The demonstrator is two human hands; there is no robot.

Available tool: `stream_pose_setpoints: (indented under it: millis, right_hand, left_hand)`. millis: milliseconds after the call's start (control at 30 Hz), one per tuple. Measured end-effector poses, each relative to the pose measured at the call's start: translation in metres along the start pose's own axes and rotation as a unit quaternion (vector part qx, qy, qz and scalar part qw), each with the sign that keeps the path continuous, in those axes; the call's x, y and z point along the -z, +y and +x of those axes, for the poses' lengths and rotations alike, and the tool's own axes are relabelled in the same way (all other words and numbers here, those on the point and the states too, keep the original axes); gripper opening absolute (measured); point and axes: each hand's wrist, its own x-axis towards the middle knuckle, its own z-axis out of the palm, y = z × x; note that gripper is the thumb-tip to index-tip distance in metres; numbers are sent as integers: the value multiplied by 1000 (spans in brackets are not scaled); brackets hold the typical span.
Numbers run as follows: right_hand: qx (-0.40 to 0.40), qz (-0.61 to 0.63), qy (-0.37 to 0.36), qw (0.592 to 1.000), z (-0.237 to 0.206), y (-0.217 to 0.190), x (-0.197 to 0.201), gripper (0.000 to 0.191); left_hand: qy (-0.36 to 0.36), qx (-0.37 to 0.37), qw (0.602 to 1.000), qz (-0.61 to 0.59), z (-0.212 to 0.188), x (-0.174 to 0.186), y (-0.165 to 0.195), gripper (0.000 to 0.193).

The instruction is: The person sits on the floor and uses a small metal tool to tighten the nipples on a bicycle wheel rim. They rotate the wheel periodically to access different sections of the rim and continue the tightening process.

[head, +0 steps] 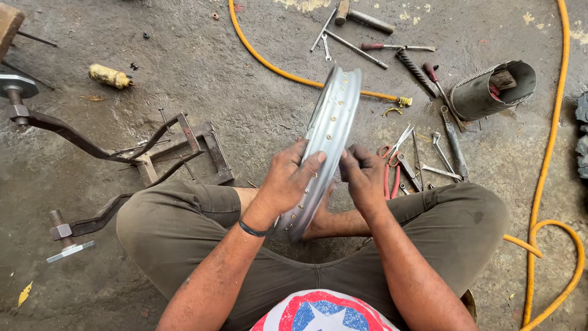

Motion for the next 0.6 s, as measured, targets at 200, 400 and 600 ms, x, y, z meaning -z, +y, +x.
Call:
stream_pose_setpoints:
  millis: [200, 400, 600]
  right_hand:
    - [-71, -44, -42, 996, -20, 1, -7, 43]
    - [-14, -14, -17, 1000, -15, -4, -7, 22]
    - [-160, 20, -18, 987, -28, 5, 13, 19]
  left_hand:
    - [28, -23, 999, 22, 7, 12, 9, 46]
    - [57, -56, 996, 31, -8, 13, 10, 47]
    - [60, -162, 984, 51, -20, 19, -22, 49]
